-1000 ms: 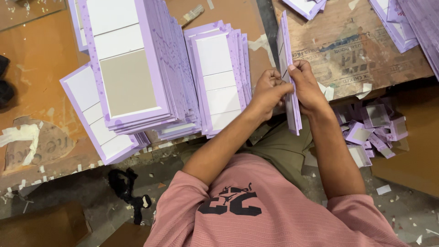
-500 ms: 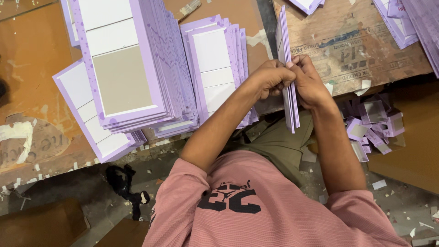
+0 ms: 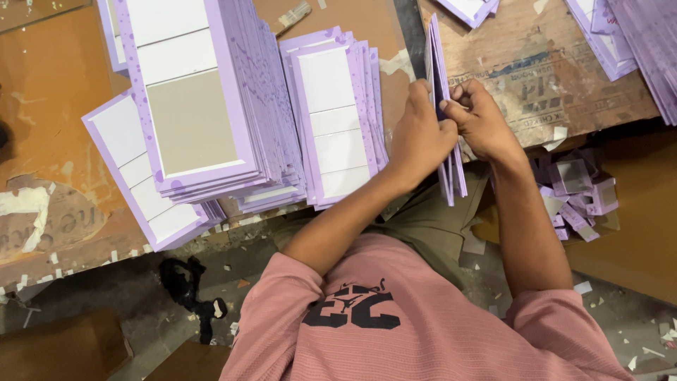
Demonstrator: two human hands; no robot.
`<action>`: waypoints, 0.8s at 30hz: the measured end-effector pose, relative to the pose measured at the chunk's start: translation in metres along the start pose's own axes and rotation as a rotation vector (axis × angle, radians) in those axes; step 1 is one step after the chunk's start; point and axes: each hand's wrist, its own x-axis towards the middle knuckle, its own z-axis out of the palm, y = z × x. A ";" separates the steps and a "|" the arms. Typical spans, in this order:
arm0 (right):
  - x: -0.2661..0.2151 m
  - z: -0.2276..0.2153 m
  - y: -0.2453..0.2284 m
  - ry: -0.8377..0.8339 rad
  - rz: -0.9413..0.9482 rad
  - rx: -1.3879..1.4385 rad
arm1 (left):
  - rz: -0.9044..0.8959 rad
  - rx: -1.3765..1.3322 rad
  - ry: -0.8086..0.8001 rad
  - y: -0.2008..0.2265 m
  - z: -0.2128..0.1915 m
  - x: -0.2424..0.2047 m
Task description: The person repeatedly picks up purple paper sheets from a large stack, separates them, and places them into a smaller stack on the table. The person continues this process throughout the clip, handling the sheets by hand without using tools.
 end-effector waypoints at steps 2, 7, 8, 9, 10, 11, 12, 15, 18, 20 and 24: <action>-0.001 -0.001 -0.003 0.008 -0.015 -0.072 | 0.028 0.048 0.023 0.001 0.002 -0.005; -0.004 -0.002 -0.003 -0.006 0.046 -0.064 | -0.102 0.206 0.049 -0.032 0.005 0.046; -0.006 -0.003 -0.002 -0.009 0.045 -0.069 | -0.172 0.240 0.030 -0.041 0.005 0.063; -0.005 -0.002 -0.001 -0.002 0.024 -0.073 | -0.122 0.206 0.069 -0.050 0.001 0.081; -0.006 -0.001 0.000 0.005 0.003 -0.078 | -0.072 0.173 0.108 -0.057 -0.004 0.095; -0.007 0.000 0.002 0.012 -0.017 -0.084 | -0.023 0.139 0.146 -0.060 -0.004 0.101; -0.009 0.000 0.003 0.022 -0.009 -0.066 | -0.088 0.113 0.089 -0.059 -0.002 0.101; -0.008 0.001 0.005 0.046 0.002 -0.038 | -0.166 0.045 -0.062 -0.040 0.007 0.057; -0.005 -0.004 0.007 0.074 0.013 -0.065 | -0.097 0.268 -0.172 -0.007 0.019 -0.015; -0.006 -0.010 0.008 0.087 0.047 -0.096 | -0.116 0.161 -0.192 0.014 0.022 -0.042; -0.012 -0.015 0.000 0.083 -0.010 -0.042 | -0.072 0.162 -0.233 0.047 0.011 -0.045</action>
